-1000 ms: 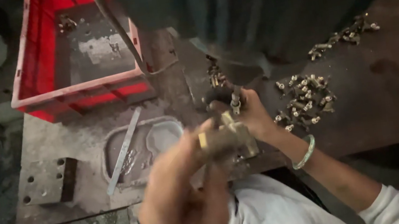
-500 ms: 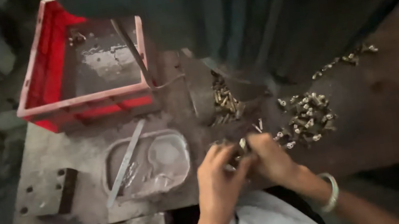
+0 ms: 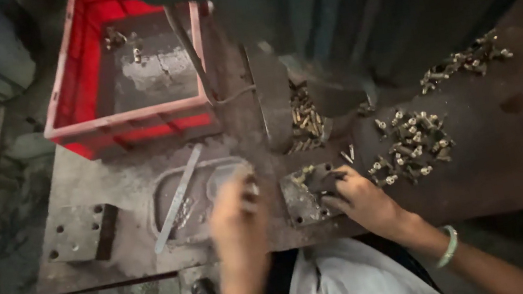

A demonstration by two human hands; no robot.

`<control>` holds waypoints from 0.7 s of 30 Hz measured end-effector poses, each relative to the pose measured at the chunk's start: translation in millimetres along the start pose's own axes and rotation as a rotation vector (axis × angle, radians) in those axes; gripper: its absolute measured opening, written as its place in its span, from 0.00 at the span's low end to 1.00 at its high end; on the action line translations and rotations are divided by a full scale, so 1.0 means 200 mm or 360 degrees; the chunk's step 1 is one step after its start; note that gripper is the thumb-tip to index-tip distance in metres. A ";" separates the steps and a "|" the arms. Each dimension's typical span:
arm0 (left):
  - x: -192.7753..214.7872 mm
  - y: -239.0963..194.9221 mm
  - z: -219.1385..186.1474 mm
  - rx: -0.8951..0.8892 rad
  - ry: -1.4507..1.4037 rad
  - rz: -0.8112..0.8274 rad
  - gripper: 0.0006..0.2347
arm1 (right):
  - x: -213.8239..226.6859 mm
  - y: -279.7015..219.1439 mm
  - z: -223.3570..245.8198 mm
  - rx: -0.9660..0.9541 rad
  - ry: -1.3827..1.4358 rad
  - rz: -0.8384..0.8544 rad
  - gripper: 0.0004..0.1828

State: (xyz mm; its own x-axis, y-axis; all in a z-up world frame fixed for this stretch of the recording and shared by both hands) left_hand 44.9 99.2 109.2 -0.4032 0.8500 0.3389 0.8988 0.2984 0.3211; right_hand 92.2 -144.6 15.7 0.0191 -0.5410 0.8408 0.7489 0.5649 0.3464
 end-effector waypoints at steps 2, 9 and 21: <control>-0.15 -0.08 -0.02 -0.0064 -0.0064 0.0107 0.16 | 0.02 0.02 0.03 -0.0231 0.0226 -0.0097 0.10; -0.31 -0.10 -0.20 -0.0397 0.0362 0.0255 0.12 | -0.08 0.05 0.02 -0.0523 0.0754 -0.0198 0.16; -0.21 -0.20 -0.11 -0.0323 0.0476 0.0126 0.19 | 0.11 0.48 0.14 -0.0742 0.1479 -0.0823 0.21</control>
State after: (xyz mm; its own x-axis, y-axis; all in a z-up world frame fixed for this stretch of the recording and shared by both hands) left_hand 21.2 42.9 101.2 -0.3929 0.6936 0.6038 0.8891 0.1190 0.4420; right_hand 147.2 -84.4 78.3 -0.0261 -0.9983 -0.0528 0.9770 -0.0366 0.2102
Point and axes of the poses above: each hand's wrist, its own y-axis towards the middle knuckle, its own x-axis out of the back of the hand, z = x × y, the point moved 1 cm from there along y, towards the middle knuckle, and after that the axes turned 4 degrees about -y, right-handed, at the moved point
